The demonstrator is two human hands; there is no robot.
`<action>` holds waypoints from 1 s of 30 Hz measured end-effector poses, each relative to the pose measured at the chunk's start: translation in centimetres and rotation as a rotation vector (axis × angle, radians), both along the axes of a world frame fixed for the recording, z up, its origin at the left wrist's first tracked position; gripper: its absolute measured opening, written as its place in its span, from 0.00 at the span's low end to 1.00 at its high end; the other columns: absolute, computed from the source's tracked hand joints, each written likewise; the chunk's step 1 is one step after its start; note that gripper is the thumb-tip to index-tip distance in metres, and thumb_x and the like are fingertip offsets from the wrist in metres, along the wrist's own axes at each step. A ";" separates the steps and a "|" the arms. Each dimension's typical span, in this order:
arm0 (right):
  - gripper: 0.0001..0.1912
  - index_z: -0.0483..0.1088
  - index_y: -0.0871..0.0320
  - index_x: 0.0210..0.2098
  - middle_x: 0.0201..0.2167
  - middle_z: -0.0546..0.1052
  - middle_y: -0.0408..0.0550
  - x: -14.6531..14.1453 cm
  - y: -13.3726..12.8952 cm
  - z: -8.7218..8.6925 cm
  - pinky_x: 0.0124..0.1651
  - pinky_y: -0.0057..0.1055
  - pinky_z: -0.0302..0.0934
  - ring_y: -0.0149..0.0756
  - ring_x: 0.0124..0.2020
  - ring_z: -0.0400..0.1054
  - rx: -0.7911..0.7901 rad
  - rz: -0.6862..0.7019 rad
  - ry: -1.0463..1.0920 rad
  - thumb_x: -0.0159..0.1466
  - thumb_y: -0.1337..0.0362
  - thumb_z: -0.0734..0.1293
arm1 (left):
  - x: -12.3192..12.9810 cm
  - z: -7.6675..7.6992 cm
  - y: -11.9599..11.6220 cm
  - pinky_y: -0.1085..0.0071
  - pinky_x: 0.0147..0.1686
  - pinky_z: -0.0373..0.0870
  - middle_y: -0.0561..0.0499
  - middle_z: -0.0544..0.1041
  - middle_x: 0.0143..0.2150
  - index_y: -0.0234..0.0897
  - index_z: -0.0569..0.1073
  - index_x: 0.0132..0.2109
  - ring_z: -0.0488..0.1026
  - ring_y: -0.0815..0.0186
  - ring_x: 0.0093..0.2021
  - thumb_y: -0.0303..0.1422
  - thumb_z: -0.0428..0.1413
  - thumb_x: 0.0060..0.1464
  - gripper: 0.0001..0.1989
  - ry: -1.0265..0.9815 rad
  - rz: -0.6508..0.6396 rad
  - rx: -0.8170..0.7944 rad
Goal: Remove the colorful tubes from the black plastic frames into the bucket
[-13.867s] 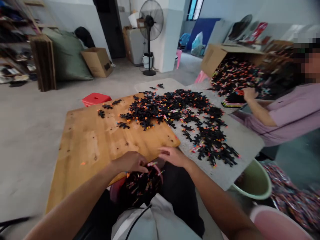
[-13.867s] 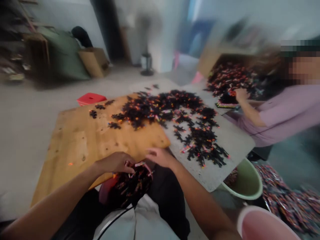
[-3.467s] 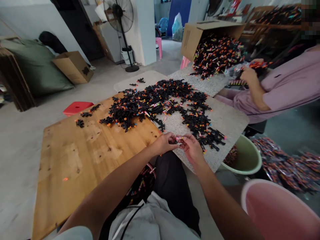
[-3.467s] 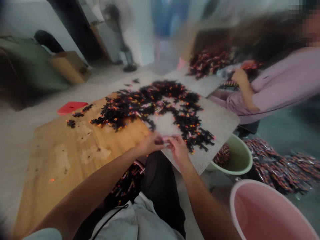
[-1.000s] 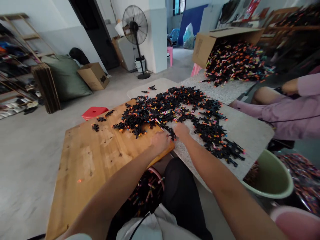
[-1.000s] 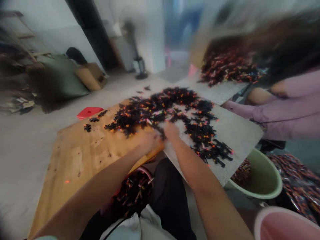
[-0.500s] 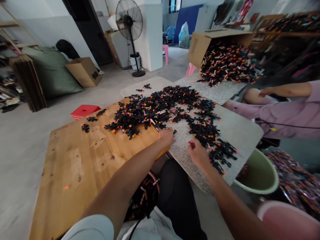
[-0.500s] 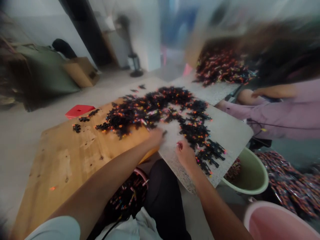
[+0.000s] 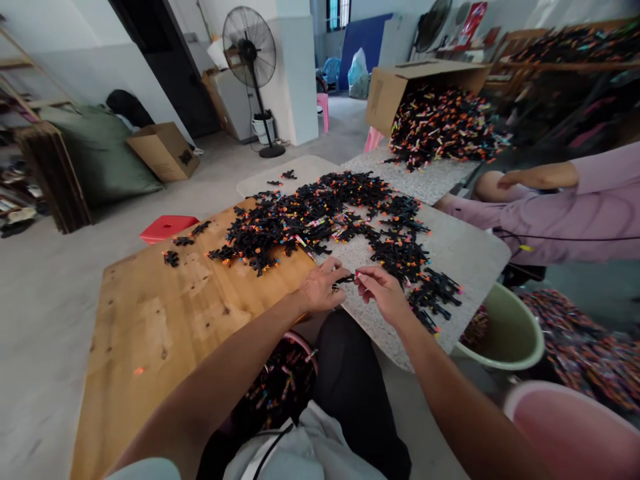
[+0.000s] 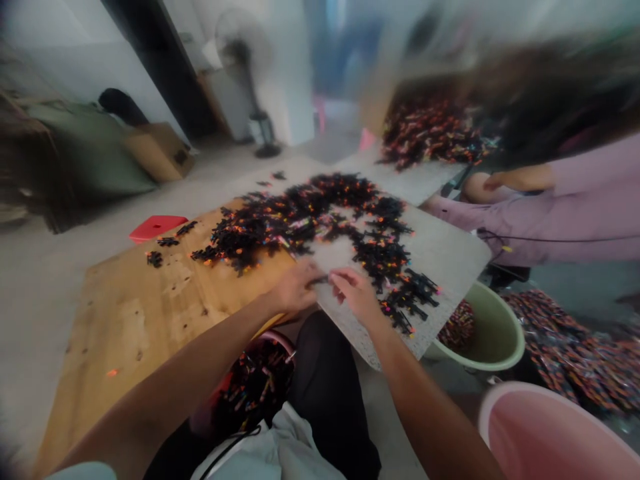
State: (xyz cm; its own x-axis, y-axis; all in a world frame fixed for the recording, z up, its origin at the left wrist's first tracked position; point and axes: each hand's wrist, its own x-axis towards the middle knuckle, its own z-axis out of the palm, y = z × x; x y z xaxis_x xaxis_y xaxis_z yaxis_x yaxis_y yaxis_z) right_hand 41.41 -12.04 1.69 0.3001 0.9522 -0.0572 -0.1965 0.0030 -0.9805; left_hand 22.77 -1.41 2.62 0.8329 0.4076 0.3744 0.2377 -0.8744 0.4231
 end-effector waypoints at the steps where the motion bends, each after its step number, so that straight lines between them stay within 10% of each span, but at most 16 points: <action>1: 0.19 0.78 0.57 0.41 0.30 0.78 0.45 -0.4 -0.1 0.4 0.22 0.27 0.60 0.31 0.24 0.68 0.002 0.009 0.020 0.59 0.49 0.75 | -0.2 0.2 -0.2 0.62 0.48 0.75 0.44 0.71 0.50 0.39 0.76 0.57 0.74 0.59 0.46 0.38 0.57 0.60 0.20 -0.006 0.003 0.028; 30: 0.19 0.78 0.58 0.34 0.21 0.73 0.42 -1.4 -1.1 4.2 0.23 0.29 0.60 0.31 0.19 0.64 0.066 0.108 -0.291 0.66 0.48 0.69 | -2.8 5.3 -2.7 0.69 0.42 0.70 0.44 0.73 0.48 0.43 0.79 0.54 0.72 0.62 0.44 0.50 0.44 0.71 0.24 0.146 0.057 0.234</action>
State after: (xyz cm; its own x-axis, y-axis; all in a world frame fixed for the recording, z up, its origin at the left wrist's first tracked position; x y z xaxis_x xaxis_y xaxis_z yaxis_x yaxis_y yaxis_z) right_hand 40.01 -13.14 5.93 0.1919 0.9783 0.0787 0.0896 0.0625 -0.9940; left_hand 20.00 -4.06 7.89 0.8632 0.3718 0.3417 0.3327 -0.9278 0.1690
